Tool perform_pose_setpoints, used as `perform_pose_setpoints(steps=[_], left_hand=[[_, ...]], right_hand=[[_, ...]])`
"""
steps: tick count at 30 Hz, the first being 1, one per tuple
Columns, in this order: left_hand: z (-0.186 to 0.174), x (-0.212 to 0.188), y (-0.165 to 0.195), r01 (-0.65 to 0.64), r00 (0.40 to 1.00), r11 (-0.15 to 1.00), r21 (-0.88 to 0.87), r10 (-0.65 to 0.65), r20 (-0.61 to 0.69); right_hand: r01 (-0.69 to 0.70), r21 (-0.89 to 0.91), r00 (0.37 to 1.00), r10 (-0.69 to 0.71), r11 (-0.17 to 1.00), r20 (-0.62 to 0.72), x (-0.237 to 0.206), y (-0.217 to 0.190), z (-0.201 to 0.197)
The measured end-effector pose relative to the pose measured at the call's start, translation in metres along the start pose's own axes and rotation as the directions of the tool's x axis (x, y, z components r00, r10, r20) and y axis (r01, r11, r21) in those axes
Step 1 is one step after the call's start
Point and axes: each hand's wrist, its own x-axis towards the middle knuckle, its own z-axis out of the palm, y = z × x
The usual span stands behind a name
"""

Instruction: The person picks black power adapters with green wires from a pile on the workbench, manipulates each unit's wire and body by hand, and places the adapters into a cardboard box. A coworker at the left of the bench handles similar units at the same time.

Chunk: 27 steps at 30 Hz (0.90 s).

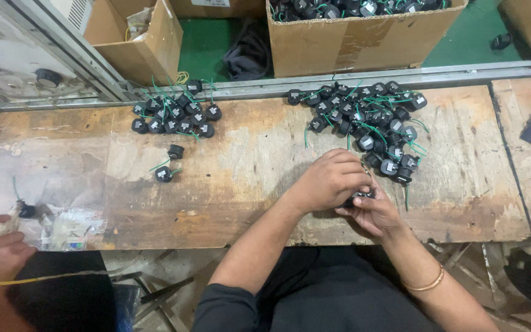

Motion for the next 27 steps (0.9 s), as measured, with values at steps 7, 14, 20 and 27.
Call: perform_pose_setpoints(steps=[7,14,20,27], left_hand=[[-0.007,0.003,0.000,0.056,0.998,0.979,-0.197,-0.053,0.016],[0.010,0.011,0.009,0.270,0.958,0.933,-0.238,-0.284,-0.026],[0.013,0.009,0.011,0.145,0.985,0.989,0.007,-0.143,-0.100],[-0.013,-0.003,-0.022,0.412,0.826,0.911,0.010,-0.369,-0.425]], right_hand=[[0.012,0.070,0.999,-0.009,0.998,-0.042,-0.004,-0.007,0.007],[0.106,-0.137,0.992,-0.114,0.985,-0.053,-0.003,-0.008,0.017],[0.126,-0.142,0.980,-0.145,0.982,-0.139,-0.002,-0.006,0.016],[0.199,-0.241,0.971,-0.223,0.950,-0.079,0.013,-0.016,0.066]])
